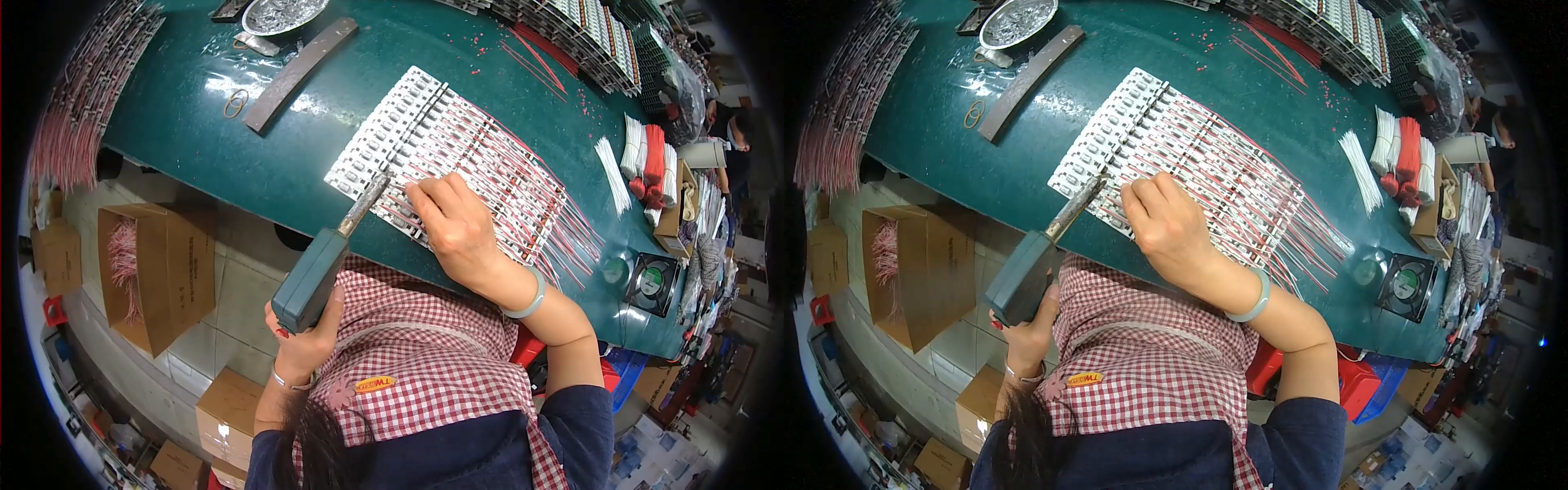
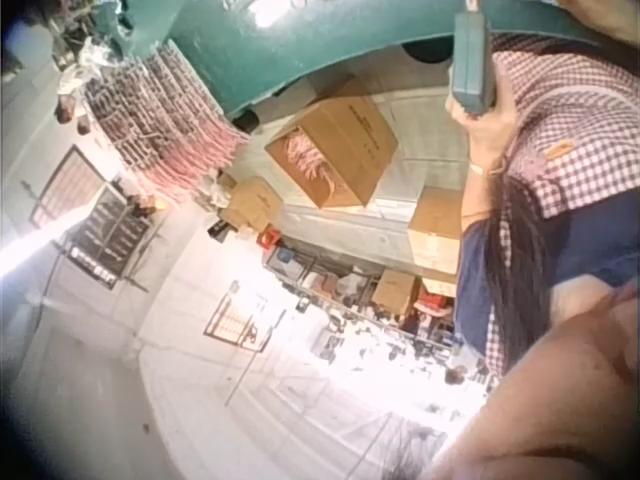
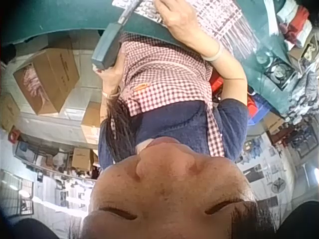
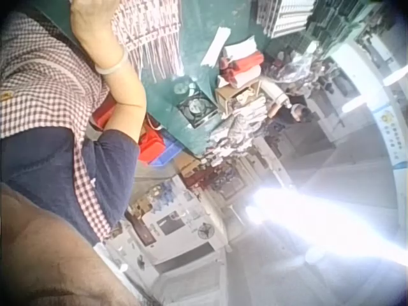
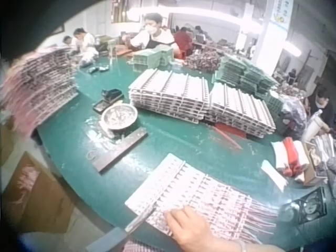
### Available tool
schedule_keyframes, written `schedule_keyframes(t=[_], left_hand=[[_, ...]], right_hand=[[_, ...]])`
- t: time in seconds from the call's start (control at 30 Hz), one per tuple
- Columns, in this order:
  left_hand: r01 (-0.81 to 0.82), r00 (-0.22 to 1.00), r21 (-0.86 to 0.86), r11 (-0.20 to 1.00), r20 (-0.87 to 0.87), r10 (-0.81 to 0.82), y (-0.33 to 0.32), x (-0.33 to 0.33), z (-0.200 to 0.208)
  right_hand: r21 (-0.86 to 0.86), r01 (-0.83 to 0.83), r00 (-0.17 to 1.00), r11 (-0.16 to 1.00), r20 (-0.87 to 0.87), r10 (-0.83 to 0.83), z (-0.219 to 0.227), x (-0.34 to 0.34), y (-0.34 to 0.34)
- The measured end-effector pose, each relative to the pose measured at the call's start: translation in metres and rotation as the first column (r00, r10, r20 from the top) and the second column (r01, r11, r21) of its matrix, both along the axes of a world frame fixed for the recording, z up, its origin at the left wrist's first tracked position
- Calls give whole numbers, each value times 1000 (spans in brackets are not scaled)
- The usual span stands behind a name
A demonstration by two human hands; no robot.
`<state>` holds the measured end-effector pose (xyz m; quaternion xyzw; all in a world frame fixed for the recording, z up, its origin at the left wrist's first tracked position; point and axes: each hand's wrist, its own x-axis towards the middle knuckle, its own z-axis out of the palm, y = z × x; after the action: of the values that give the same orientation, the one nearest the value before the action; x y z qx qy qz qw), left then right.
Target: The person solders wires to a circuit board using a soldering iron, sets the completed board aside, retrieves a new board and wires from stacks on the table, and solders the wires onto the new board.
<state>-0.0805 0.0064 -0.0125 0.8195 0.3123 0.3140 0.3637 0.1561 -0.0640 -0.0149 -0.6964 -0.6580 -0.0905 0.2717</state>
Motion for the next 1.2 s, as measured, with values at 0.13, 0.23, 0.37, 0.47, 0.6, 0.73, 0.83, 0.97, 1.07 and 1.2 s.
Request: schedule_keyframes(t=[0.13, 0.23, 0.37, 0.47, 0.6, 0.73, 0.83, 0.97, 1.07, 1.2], left_hand=[[-17, 994, -216, 976, 106, 41, -1, 1, -2], [-20, 993, -320, 947, 104, 56, -2, 1, -3], [-6, 995, -320, 947, 93, 38, -2, 2, -2], [-8, 997, -340, 940, 72, 35, -1, 2, 2], [-3, 999, -301, 954, 47, 18, 0, 3, 5], [-18, 999, -300, 954, 28, 27, -1, -3, 3], [-54, 997, -320, 946, 33, 68, -4, -9, -6], [-69, 995, -322, 944, 53, 90, -5, -7, -3], [-78, 993, -327, 942, 56, 101, -6, -7, -2], [-75, 995, -291, 954, 44, 92, -7, -10, -1]], right_hand=[[-5, 7, 1000, 1000, 9, -7, 0, -1, 0], [-16, -3, 999, 1000, 47, 4, 0, 0, 0], [-17, 4, 998, 1000, 55, -3, 0, -1, 0], [-8, -8, 998, 1000, 55, 9, 1, -1, 1], [-43, 11, 1000, 999, 12, -10, 2, -2, 0], [-56, 14, 1000, 998, 15, -13, 2, -2, 0], [-53, 15, 1000, 998, 19, -14, 2, -2, 0], [-57, 21, 999, 998, 28, -19, 1, -2, -1], [-44, 30, 999, 999, 35, -29, 1, -3, 0], [52, -20, 998, 998, 53, 18, 3, -3, -2]])
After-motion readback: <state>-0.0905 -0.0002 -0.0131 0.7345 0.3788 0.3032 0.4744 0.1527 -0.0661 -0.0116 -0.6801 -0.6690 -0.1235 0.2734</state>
